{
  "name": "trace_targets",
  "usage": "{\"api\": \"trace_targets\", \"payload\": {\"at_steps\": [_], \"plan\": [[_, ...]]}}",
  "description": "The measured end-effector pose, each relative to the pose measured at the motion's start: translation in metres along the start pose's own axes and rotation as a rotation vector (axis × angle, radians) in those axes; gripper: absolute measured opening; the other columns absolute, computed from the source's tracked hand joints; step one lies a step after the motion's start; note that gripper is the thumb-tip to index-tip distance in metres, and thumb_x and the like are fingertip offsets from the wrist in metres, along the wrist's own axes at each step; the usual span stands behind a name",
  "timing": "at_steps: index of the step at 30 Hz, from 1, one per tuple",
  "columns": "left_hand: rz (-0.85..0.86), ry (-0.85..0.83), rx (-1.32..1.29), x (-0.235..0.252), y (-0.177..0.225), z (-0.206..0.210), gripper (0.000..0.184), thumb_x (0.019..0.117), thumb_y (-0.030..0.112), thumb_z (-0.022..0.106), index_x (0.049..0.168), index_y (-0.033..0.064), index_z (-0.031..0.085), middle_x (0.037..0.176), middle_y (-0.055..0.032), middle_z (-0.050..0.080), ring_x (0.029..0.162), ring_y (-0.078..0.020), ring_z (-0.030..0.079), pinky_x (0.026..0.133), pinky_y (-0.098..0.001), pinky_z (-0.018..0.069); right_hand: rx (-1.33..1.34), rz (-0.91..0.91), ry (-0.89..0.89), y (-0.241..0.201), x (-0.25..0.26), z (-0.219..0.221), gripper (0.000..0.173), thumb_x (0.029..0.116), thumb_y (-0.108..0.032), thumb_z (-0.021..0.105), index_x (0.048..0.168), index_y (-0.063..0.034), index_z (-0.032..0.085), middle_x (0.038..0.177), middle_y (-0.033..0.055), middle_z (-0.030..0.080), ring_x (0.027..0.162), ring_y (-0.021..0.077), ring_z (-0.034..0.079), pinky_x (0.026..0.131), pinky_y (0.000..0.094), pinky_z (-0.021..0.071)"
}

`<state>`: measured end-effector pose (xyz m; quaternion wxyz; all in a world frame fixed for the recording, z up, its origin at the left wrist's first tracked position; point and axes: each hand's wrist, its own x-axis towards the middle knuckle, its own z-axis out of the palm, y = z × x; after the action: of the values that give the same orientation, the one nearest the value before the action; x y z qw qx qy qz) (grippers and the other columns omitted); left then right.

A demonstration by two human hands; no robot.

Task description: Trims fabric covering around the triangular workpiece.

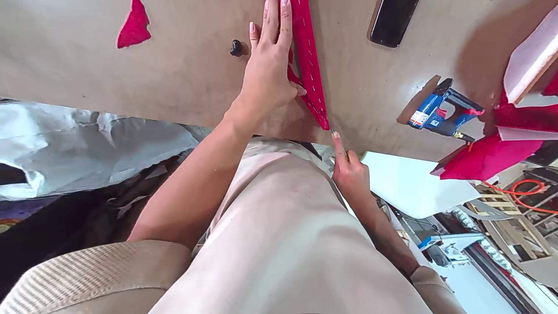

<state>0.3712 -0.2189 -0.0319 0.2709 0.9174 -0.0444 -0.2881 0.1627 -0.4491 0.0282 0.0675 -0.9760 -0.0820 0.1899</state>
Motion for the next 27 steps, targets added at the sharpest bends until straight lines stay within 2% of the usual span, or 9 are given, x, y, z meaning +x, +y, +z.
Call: {"api": "trace_targets", "payload": {"at_steps": [7, 10, 12, 14, 16, 19, 23, 25, 27], "plan": [[0.053, 0.036, 0.012, -0.003, -0.002, -0.001, 0.146, 0.0594, 0.03, 0.097, 0.166, 0.0118, 0.0, 0.173, -0.015, -0.003, 0.16, -0.0312, 0.007, 0.127, -0.0624, 0.0087, 0.227, 0.117, 0.1, 0.013, -0.028, -0.019, 0.044, 0.1052, -0.017, 0.05, 0.148, -0.0114, 0.057, 0.081, 0.0138, 0.067, 0.057, 0.023, 0.062, 0.05, 0.0384, 0.0531], [0.085, 0.022, -0.039, -0.005, -0.004, -0.006, 0.147, 0.0598, 0.034, 0.098, 0.166, 0.0081, 0.0, 0.173, -0.0161, -0.004, 0.16, -0.0339, 0.005, 0.125, -0.0666, 0.0076, 0.232, 0.229, 0.264, 0.017, 0.008, -0.015, 0.046, 0.1069, -0.019, 0.048, 0.152, -0.0128, 0.052, 0.097, 0.0208, 0.068, 0.067, 0.0283, 0.067, 0.055, 0.0415, 0.0562], [0.089, 0.016, -0.101, -0.003, -0.003, -0.01, 0.141, 0.0682, 0.05, 0.092, 0.165, 0.0058, 0.0, 0.173, -0.0158, -0.004, 0.16, -0.0337, 0.005, 0.125, -0.0658, 0.0058, 0.211, 0.281, 0.26, 0.019, 0.048, -0.003, 0.054, 0.1071, -0.021, 0.048, 0.16, -0.0243, 0.04, 0.112, 0.0243, 0.063, 0.081, 0.034, 0.069, 0.064, 0.0462, 0.0598], [0.022, 0.149, -0.176, -0.007, 0.004, -0.006, 0.127, 0.0759, 0.067, 0.079, 0.165, 0.0046, 0.013, 0.171, -0.0165, 0.016, 0.156, -0.0326, 0.023, 0.125, -0.0563, 0.0209, 0.177, 0.286, 0.281, 0.013, 0.074, 0.004, 0.054, 0.1065, -0.03, 0.051, 0.159, -0.0302, 0.04, 0.129, 0.0253, 0.058, 0.108, 0.0411, 0.062, 0.087, 0.055, 0.0551], [-0.078, 0.279, -0.212, -0.003, 0.016, -0.006, 0.118, 0.0785, 0.062, 0.08, 0.162, 0.0034, 0.021, 0.155, -0.024, 0.041, 0.139, -0.0368, 0.047, 0.113, -0.052, 0.0438, 0.221, 0.239, 0.348, 0.001, 0.098, -0.004, 0.048, 0.104, -0.036, 0.055, 0.151, -0.0254, 0.054, 0.144, 0.022, 0.053, 0.13, 0.0418, 0.051, 0.104, 0.0588, 0.0455], [-0.157, 0.239, -0.235, -0.002, 0.022, -0.002, 0.1, 0.0833, 0.05, 0.081, 0.158, 0.0043, 0.033, 0.14, -0.0218, 0.055, 0.125, -0.0341, 0.059, 0.105, -0.0507, 0.0505, 0.517, 0.164, 0.291, -0.02, 0.136, -0.009, 0.041, 0.1015, -0.031, 0.063, 0.136, -0.0102, 0.065, 0.123, 0.0147, 0.068, 0.109, 0.026, 0.069, 0.092, 0.0429, 0.059], [-0.154, 0.199, -0.605, -0.001, 0.013, 0.004, 0.058, 0.0836, 0.033, 0.082, 0.131, 0.0055, 0.062, 0.116, -0.0105, 0.07, 0.107, -0.0199, 0.068, 0.095, -0.0437, 0.0579, 0.806, 0.156, 0.177, -0.03, 0.156, -0.017, 0.023, 0.0997, -0.015, 0.066, 0.121, -0.0073, 0.073, 0.108, 0.0137, 0.071, 0.093, 0.0252, 0.07, 0.084, 0.0443, 0.0594], [-0.112, 0.139, -0.895, -0.003, 0.002, 0.005, 0.045, 0.0865, 0.023, 0.081, 0.121, 0.0017, 0.063, 0.101, -0.0108, 0.072, 0.091, -0.0196, 0.072, 0.082, -0.042, 0.0632, 0.927, 0.201, 0.11, -0.029, 0.151, -0.023, 0.02, 0.0992, -0.019, 0.069, 0.117, -0.0107, 0.075, 0.103, 0.0105, 0.074, 0.084, 0.0213, 0.072, 0.074, 0.0423, 0.062], [-0.051, 0.071, -1.125, -0.007, -0.003, 0.0, 0.042, 0.0914, 0.013, 0.077, 0.125, -0.0016, 0.056, 0.103, -0.0144, 0.071, 0.092, -0.0241, 0.072, 0.083, -0.0436, 0.0634, 1.018, 0.204, 0.12, -0.031, 0.147, -0.027, 0.016, 0.0987, -0.019, 0.07, 0.112, -0.0108, 0.076, 0.099, 0.0073, 0.075, 0.08, 0.0163, 0.072, 0.069, 0.0371, 0.0624]]}}
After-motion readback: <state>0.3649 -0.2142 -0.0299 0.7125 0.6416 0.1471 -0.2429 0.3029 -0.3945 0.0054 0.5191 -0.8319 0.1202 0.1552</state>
